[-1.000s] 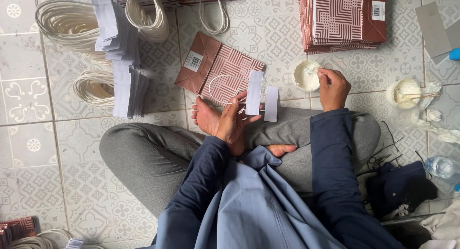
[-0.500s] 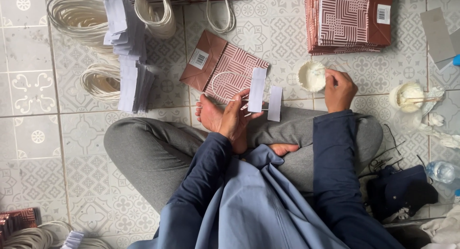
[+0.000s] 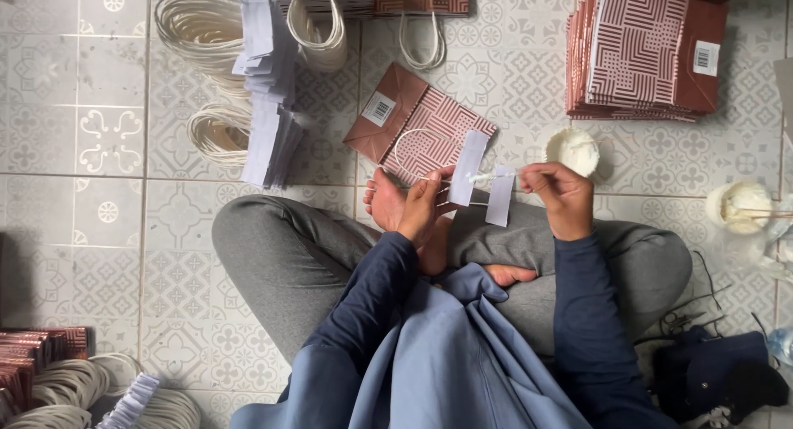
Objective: The person sits on the floor and assembles paper bags by attaching white rope handles. They use a small stick to apply glue from a bowl onto white paper strips, then press the strips onto the handles and the bag body to secure them. The person repeatedly picks up bags, applies glue, and stacks the finished items.
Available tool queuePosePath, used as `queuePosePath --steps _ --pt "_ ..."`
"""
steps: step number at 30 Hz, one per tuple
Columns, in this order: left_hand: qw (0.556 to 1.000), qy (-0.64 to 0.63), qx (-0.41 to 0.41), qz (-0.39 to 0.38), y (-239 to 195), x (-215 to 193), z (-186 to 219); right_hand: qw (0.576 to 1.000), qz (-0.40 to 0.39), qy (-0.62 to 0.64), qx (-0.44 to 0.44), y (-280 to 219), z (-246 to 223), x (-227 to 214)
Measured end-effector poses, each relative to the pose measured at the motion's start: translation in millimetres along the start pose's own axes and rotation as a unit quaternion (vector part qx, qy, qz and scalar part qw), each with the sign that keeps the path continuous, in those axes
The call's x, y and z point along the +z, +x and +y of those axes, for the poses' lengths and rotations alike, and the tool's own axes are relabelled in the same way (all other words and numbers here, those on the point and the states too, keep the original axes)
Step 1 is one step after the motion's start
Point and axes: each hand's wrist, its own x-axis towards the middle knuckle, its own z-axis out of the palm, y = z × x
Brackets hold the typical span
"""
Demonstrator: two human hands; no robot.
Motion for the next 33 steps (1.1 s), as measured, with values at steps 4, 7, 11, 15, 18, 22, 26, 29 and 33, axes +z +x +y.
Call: queuePosePath --steps 4,7,11,15,18,22,26,29,33 --pt "1.000 0.004 0.003 0.004 2 -1 -5 0.997 -0.035 -0.061 -0.039 2 -13 14" --pt "1.000 0.020 0.003 0.002 1 3 2 0.981 -0.029 -0.150 -0.119 15 -27 15" --pt "1.000 0.018 0.001 0.004 -3 5 2 0.941 -0.025 -0.270 -0.203 17 -41 16" --pt "0.999 0.029 0.009 0.013 1 2 4 0.930 -0.116 -0.280 -0.208 8 -55 31" --pt "1.000 0.021 0.009 0.018 -9 10 15 0.938 -0.173 -0.244 -0.178 -2 -72 39" --pt "1.000 0.013 0.009 0.013 -4 4 8 0.947 -0.188 -0.207 -0.159 0 -72 37" --pt "1.000 0.023 0.008 0.008 0 5 7 0.945 -0.109 -0.245 -0.187 16 -42 27" --pt "1.000 0.027 0.005 0.011 -8 7 10 0.933 -0.047 -0.281 -0.219 21 -38 24" --pt "1.000 0.025 0.009 0.004 -8 9 10 0.906 -0.016 -0.326 -0.269 18 -42 27"
